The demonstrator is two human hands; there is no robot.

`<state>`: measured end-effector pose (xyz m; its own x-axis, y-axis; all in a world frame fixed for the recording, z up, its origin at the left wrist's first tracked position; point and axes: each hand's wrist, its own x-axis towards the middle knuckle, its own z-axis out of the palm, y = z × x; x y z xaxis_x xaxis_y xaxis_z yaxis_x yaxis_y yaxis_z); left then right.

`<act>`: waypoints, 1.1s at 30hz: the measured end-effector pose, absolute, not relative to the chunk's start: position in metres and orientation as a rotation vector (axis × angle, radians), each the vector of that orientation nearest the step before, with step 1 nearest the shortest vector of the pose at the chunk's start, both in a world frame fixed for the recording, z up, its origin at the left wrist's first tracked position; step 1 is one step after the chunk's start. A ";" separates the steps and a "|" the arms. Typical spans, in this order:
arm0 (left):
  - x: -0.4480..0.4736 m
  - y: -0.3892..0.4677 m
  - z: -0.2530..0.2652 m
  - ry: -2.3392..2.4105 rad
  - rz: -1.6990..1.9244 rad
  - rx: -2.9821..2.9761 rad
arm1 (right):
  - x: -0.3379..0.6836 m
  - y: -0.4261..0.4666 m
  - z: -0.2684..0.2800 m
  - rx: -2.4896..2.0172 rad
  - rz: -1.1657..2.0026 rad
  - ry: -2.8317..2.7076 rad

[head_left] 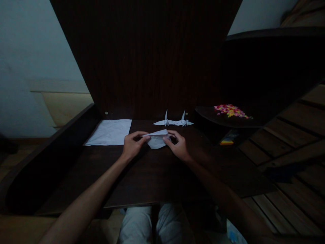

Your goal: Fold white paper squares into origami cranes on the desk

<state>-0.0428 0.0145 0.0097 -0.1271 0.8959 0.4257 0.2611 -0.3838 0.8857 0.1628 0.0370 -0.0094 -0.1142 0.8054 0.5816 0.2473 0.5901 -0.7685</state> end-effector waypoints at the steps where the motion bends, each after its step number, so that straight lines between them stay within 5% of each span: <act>1: -0.043 0.016 0.009 1.276 1.543 1.571 | 0.163 0.038 -0.010 -0.882 0.652 -1.639; 20: -0.047 0.021 0.004 1.166 1.265 1.432 | 0.166 0.040 0.002 -0.935 1.462 -1.372; 33: -0.042 0.017 0.005 0.969 1.048 1.361 | 0.163 0.043 -0.002 -0.969 1.565 -1.238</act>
<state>-0.0424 0.0165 0.0049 0.2715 0.9607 0.0576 -0.0174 -0.0549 0.9983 0.1627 0.0432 -0.0019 -0.2969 0.9536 -0.0491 -0.1718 -0.1039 -0.9796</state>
